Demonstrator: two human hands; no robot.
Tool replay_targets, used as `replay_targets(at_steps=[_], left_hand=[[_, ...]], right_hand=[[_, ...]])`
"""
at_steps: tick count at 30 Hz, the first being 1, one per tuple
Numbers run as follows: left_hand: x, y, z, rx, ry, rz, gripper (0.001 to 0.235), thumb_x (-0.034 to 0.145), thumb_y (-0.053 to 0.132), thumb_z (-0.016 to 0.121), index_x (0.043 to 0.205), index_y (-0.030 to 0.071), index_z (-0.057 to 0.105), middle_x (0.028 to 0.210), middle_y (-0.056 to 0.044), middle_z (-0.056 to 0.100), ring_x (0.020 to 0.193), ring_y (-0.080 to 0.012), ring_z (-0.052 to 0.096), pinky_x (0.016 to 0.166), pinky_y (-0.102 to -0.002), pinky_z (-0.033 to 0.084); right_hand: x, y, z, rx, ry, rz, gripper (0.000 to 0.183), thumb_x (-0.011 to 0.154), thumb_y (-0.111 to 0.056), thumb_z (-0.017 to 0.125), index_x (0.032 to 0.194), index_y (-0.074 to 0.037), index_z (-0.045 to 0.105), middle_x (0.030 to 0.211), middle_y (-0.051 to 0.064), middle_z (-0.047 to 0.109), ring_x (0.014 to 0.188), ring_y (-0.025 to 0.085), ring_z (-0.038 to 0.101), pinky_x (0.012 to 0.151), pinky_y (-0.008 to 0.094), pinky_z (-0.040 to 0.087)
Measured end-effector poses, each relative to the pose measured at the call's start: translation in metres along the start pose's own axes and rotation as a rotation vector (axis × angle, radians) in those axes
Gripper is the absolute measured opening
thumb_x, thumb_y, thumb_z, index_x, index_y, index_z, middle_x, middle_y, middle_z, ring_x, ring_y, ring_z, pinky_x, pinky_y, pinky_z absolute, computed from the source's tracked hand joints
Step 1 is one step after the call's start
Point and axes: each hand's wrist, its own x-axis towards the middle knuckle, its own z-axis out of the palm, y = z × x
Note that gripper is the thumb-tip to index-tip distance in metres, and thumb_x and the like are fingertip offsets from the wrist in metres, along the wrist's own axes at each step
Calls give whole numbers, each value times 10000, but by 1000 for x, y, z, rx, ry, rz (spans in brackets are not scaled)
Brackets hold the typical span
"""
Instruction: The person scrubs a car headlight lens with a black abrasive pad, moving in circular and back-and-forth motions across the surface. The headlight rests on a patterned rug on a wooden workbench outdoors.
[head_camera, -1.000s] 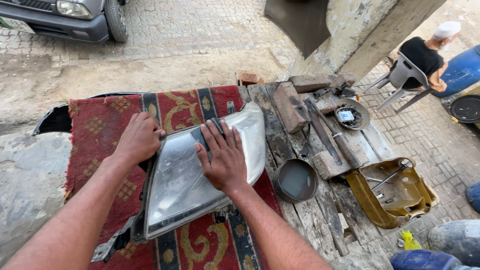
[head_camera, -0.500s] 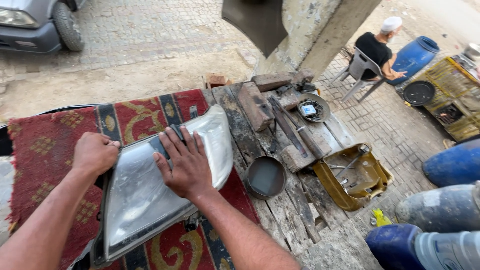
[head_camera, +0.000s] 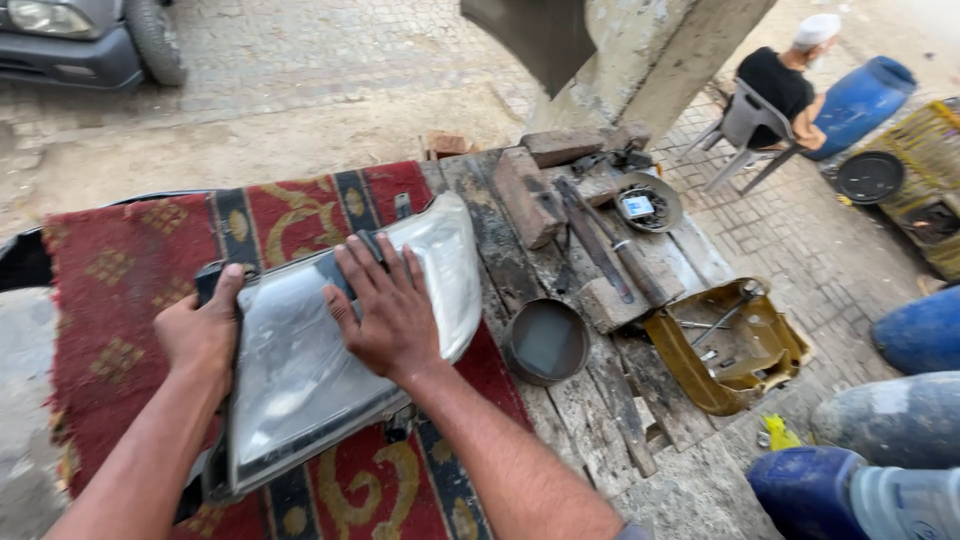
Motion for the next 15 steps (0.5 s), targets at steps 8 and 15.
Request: replay_targets(at_steps=[8, 15], left_hand=[[55, -59, 17, 168, 70, 128, 661, 855, 784, 834, 829, 126, 781, 744, -168, 700, 881, -395, 724, 725, -448, 534], [26, -20, 3, 46, -60, -53, 550, 843, 672, 819, 891, 126, 768, 771, -48, 693, 800, -242, 692, 664, -384, 531]], right_hand=[[-34, -57, 25, -56, 122, -297, 540, 1020, -469, 512, 1499, -221, 539, 1559, 47, 539, 1501, 323, 460, 1250, 534, 311], [16, -35, 4, -39, -188, 111, 799, 998, -721, 303, 1533, -154, 479, 1597, 97, 459, 1528, 404, 315, 1269, 575, 196]])
